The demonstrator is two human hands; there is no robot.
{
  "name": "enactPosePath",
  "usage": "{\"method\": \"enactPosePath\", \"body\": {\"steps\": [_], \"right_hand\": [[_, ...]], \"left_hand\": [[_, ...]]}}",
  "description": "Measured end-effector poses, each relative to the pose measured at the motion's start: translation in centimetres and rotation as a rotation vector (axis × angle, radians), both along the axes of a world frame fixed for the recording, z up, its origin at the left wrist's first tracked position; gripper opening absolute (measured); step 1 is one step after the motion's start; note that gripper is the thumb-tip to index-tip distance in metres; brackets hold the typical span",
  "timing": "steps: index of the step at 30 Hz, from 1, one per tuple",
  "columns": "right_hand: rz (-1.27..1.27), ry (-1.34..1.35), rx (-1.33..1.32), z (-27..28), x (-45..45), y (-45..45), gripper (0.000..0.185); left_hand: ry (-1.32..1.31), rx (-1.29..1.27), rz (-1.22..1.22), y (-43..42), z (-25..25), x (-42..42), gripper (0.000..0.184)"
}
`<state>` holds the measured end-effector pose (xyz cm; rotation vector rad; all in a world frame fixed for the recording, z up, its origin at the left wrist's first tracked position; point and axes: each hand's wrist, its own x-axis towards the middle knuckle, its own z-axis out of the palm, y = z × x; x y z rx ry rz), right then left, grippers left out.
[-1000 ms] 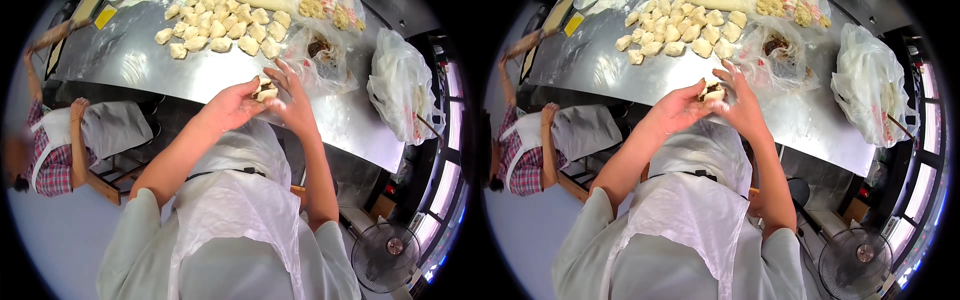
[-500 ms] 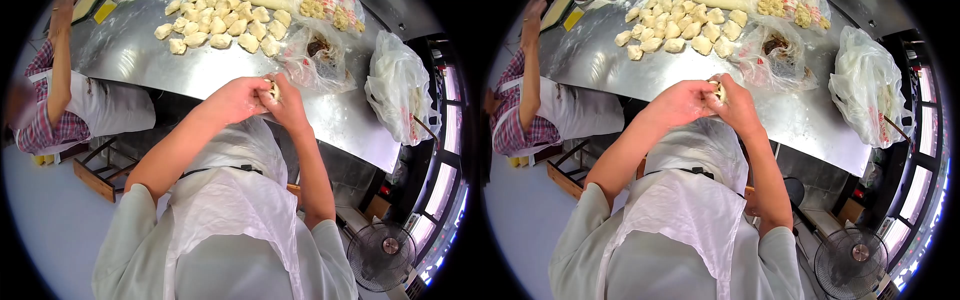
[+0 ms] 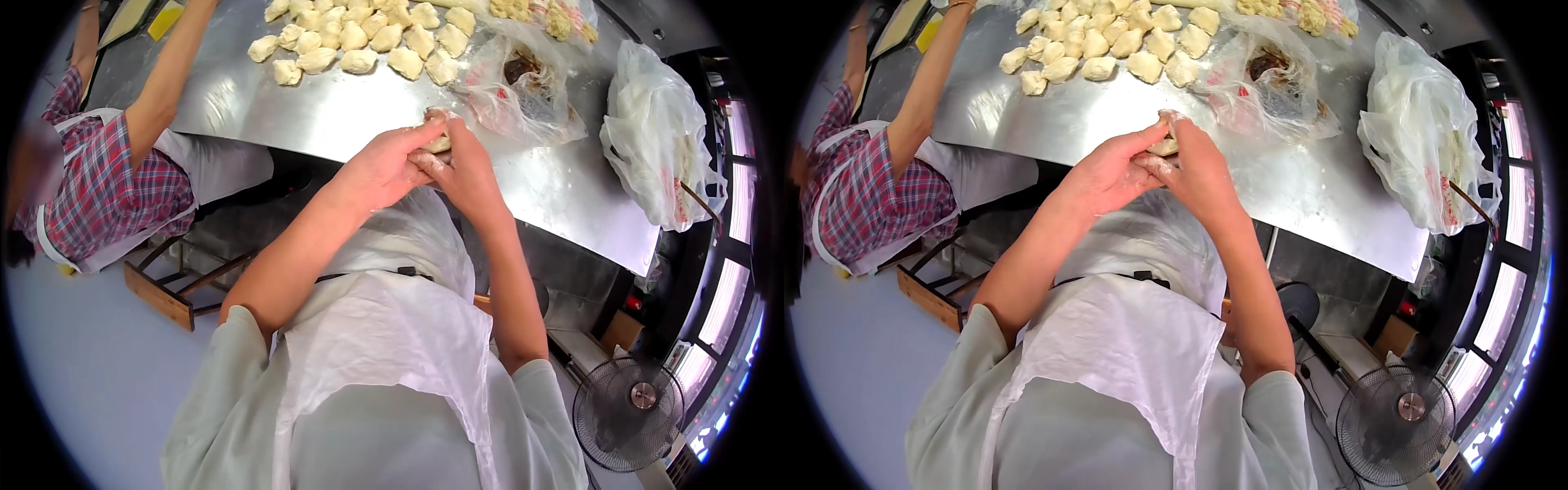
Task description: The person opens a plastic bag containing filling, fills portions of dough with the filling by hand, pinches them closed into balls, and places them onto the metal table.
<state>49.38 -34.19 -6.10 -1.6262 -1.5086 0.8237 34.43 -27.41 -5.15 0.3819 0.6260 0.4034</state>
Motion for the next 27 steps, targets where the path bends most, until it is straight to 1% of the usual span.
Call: {"method": "enactPosePath", "body": {"steps": [1, 5, 7, 10, 11, 13, 16, 17, 20, 23, 26, 27], "right_hand": [[-0.002, -0.028, 0.031, -0.8, 0.1, 0.2, 0.067], [-0.015, -0.145, 0.109, -0.3, -0.3, 0.5, 0.055], [0.016, -0.197, 0.170, -0.6, -0.2, 0.9, 0.057], [0.058, -0.207, 0.207, -0.8, -0.4, 0.9, 0.055], [0.072, -0.200, 0.211, -0.8, -0.7, 0.8, 0.054], [0.056, 0.014, 0.180, -0.3, -1.1, 0.3, 0.055], [0.031, 0.363, 0.066, 1.8, -1.2, -0.7, 0.060], [0.028, 0.487, 0.010, 2.1, -1.0, -0.9, 0.061], [0.221, 0.317, -0.073, 1.4, -0.4, 0.1, 0.072], [0.189, 0.271, 0.045, 0.5, -0.1, 0.0, 0.079], [0.034, 0.384, 0.042, 1.1, -0.7, -0.5, 0.078], [-0.010, 0.224, 0.015, 1.0, -1.3, -0.4, 0.071]], "left_hand": [[0.004, 0.064, -0.072, 0.1, -0.7, -0.1, 0.031], [0.188, 0.213, -0.039, -0.4, 0.3, 0.2, 0.029], [0.262, 0.286, -0.066, -0.1, -0.2, 0.4, 0.025], [0.382, 0.344, -0.039, -0.7, 2.3, 0.2, 0.021], [0.343, 0.327, -0.079, -0.7, 2.1, -0.3, 0.020], [0.265, 0.301, -0.160, -0.1, 1.5, -1.3, 0.019], [-0.088, -0.099, -0.016, -0.4, 3.7, -3.1, 0.024], [-0.100, -0.185, -0.026, -0.2, 3.0, -3.4, 0.031], [0.025, -0.161, 0.024, -0.6, 1.5, -3.0, 0.035], [0.030, -0.194, 0.089, 0.0, -0.5, -3.2, 0.035], [-0.063, -0.126, 0.111, -0.1, -1.8, -2.8, 0.036], [-0.137, -0.106, 0.134, -0.3, -2.1, -2.3, 0.035]]}}
